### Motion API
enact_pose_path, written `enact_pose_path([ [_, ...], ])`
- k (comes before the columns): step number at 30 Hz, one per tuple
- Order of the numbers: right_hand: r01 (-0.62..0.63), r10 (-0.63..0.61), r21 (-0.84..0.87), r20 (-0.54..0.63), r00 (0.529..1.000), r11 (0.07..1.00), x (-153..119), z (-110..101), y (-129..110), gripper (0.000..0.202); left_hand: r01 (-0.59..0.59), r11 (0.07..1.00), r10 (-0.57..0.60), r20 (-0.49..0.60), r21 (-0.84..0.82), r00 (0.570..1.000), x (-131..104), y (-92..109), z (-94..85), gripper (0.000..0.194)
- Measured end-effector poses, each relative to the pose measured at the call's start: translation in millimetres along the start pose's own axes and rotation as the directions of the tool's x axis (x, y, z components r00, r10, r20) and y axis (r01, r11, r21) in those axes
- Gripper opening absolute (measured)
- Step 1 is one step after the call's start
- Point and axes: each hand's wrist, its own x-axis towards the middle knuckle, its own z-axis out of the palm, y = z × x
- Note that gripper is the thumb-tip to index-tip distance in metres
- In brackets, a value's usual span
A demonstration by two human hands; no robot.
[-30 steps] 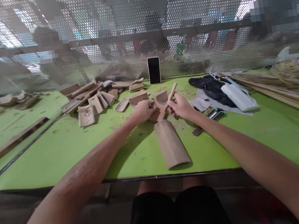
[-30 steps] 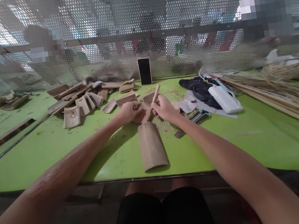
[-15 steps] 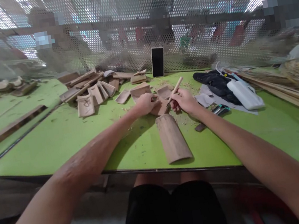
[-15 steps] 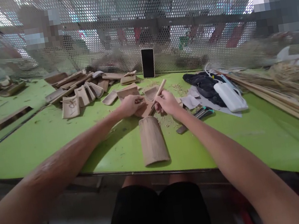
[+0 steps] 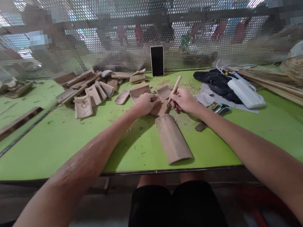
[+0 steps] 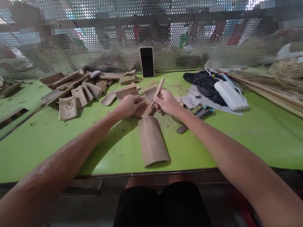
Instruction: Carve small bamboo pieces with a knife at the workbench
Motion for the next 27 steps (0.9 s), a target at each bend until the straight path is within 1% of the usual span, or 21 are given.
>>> enact_pose_path([
  [4,0.010,-0.010,-0.015,-0.034,0.999,1.000,0.9,-0.5,3.8,0.017,0.005,1.000,-0.005,-0.002,0.028,1.000,-0.1,-1.8,1.7,0.034],
  [9,0.016,-0.021,-0.046,-0.102,0.995,0.999,2.0,0.0,9.6,0.016,-0.076,0.997,0.076,-0.027,-0.005,0.997,-1.3,-2.0,3.0,0.026],
  [13,0.030,-0.044,-0.095,-0.148,0.988,0.995,2.7,1.7,12.4,0.020,-0.104,0.994,0.104,-0.018,-0.029,0.994,-1.9,-1.0,2.8,0.023],
  [19,0.071,-0.090,-0.118,-0.158,0.983,0.990,4.7,1.8,17.1,0.021,-0.114,0.993,0.114,-0.008,-0.036,0.994,-2.9,1.0,0.6,0.025],
  [27,0.078,-0.114,-0.180,-0.201,0.973,0.981,6.9,0.0,20.0,0.021,-0.147,0.988,0.146,-0.008,-0.040,0.989,-1.9,-1.4,1.6,0.027],
])
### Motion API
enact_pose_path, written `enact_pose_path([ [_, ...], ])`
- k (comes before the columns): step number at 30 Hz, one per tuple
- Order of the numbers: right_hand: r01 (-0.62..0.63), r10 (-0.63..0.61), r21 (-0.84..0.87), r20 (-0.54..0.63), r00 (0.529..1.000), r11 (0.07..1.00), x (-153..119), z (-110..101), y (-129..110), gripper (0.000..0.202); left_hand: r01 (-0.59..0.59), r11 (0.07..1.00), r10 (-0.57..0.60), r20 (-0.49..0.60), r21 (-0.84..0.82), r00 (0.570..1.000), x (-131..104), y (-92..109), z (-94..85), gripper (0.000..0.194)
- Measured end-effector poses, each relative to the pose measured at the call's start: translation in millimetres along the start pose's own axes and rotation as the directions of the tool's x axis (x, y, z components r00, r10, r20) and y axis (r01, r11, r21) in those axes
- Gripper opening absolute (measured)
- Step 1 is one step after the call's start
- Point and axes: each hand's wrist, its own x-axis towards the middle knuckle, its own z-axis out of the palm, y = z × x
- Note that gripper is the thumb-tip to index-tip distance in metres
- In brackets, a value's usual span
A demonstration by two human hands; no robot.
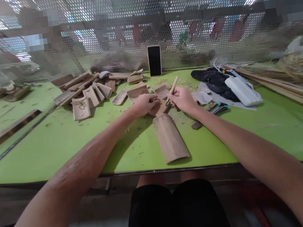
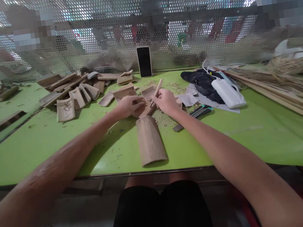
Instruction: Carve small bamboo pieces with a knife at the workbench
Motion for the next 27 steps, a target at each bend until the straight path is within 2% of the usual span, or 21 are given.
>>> enact_pose_path([
  [10,-0.027,0.026,-0.030,-0.037,0.999,0.999,1.5,-3.3,-0.6,0.020,-0.004,1.000,0.004,-0.009,-0.002,1.000,0.3,-2.2,1.2,0.029],
  [19,-0.022,0.032,0.099,-0.105,0.994,0.995,3.8,-4.8,1.9,0.019,-0.032,0.999,0.033,0.033,-0.034,0.999,-3.4,1.6,-2.7,0.036],
  [21,-0.012,0.024,0.180,-0.062,0.998,0.984,2.0,-5.5,-2.8,0.018,-0.042,0.998,0.044,0.045,-0.045,0.998,-3.5,1.4,-3.2,0.035],
  [23,-0.030,0.023,0.240,0.034,0.999,0.970,-1.1,-5.3,-8.4,0.017,-0.047,0.998,0.049,0.043,-0.045,0.998,-3.1,0.3,-2.9,0.035],
  [27,-0.094,0.043,0.247,0.204,0.978,0.964,-6.8,-2.8,-12.1,0.013,-0.053,0.997,0.054,0.038,-0.050,0.998,-2.1,-1.4,-1.8,0.033],
])
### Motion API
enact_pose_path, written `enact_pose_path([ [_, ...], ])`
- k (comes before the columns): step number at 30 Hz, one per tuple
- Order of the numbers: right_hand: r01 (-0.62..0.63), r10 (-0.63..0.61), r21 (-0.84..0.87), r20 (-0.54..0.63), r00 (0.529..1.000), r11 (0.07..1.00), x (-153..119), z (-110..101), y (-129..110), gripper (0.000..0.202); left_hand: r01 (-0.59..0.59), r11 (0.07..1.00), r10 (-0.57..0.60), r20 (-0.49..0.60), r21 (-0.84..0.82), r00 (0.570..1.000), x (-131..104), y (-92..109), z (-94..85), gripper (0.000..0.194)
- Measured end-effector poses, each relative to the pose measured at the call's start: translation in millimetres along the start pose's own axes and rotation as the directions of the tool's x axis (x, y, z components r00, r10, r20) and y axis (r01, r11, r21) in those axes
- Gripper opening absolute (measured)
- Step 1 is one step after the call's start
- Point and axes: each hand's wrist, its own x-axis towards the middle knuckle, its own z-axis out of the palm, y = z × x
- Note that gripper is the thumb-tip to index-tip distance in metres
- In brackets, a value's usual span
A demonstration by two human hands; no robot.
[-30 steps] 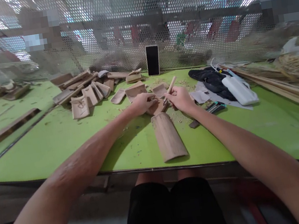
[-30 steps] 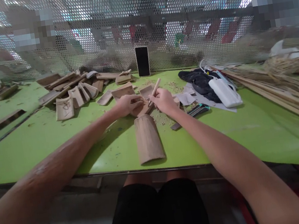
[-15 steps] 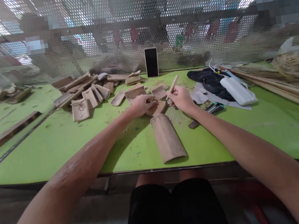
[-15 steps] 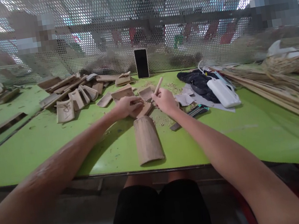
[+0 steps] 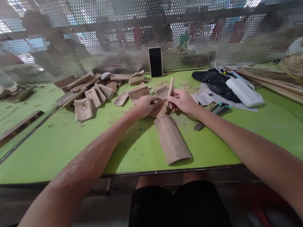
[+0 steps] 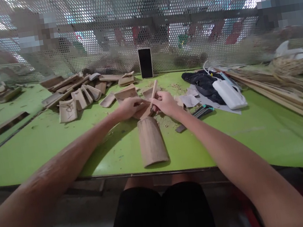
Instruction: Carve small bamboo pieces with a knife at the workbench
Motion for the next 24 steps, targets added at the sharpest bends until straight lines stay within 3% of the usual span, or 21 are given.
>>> enact_pose_path([
  [5,0.020,-0.021,-0.056,-0.016,1.000,0.998,2.3,-2.4,6.8,0.014,-0.009,1.000,0.009,-0.007,-0.028,1.000,-1.4,1.9,-0.8,0.031],
  [10,0.012,-0.013,-0.008,-0.074,0.997,1.000,5.2,-4.0,3.3,0.015,-0.027,0.999,0.026,-0.019,-0.039,0.999,-2.1,3.4,-1.1,0.031],
  [24,0.012,-0.015,-0.071,-0.036,0.999,0.997,8.4,-5.4,11.1,0.016,0.012,0.999,-0.011,0.030,-0.047,0.999,-2.0,5.5,-2.9,0.035],
])
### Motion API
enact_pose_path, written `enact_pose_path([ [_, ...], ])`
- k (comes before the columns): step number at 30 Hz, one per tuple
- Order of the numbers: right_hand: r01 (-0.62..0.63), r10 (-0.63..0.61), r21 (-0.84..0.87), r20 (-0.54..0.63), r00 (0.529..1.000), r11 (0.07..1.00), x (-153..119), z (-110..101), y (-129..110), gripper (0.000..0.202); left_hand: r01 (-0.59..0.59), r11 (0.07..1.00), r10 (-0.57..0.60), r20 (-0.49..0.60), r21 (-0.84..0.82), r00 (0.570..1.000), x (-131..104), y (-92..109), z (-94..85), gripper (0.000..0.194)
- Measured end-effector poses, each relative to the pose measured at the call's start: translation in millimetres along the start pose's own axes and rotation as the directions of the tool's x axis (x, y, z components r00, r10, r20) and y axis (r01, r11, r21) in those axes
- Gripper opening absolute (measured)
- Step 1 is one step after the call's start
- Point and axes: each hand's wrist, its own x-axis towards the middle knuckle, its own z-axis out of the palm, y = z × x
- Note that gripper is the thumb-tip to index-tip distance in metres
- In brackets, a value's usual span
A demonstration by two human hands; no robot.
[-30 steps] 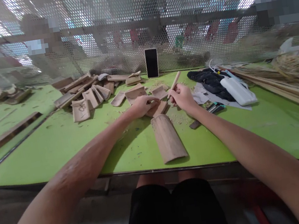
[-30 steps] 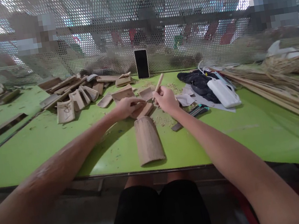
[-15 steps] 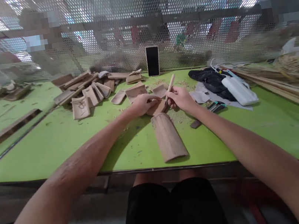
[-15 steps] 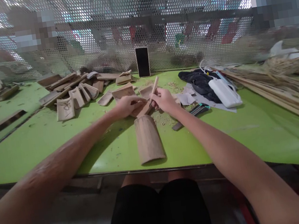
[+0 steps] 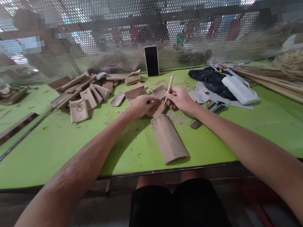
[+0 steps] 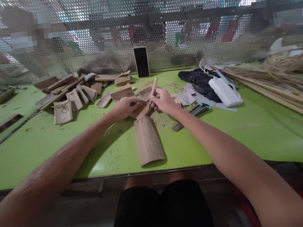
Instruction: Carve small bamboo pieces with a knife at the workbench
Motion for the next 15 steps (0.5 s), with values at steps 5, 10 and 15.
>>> enact_pose_path([
  [5,0.007,-0.007,-0.021,0.007,1.000,1.000,1.6,0.6,0.4,0.018,-0.018,1.000,0.018,0.002,0.017,1.000,1.7,-2.2,0.4,0.037],
  [10,-0.012,0.011,-0.029,-0.028,1.000,1.000,4.8,0.5,2.8,0.019,-0.060,0.998,0.060,-0.006,-0.003,0.998,3.5,-7.1,2.7,0.039],
  [15,-0.032,0.030,-0.015,-0.100,0.995,0.999,8.2,-1.1,8.0,0.018,-0.019,1.000,0.019,-0.006,-0.006,1.000,1.8,-4.2,1.8,0.035],
])
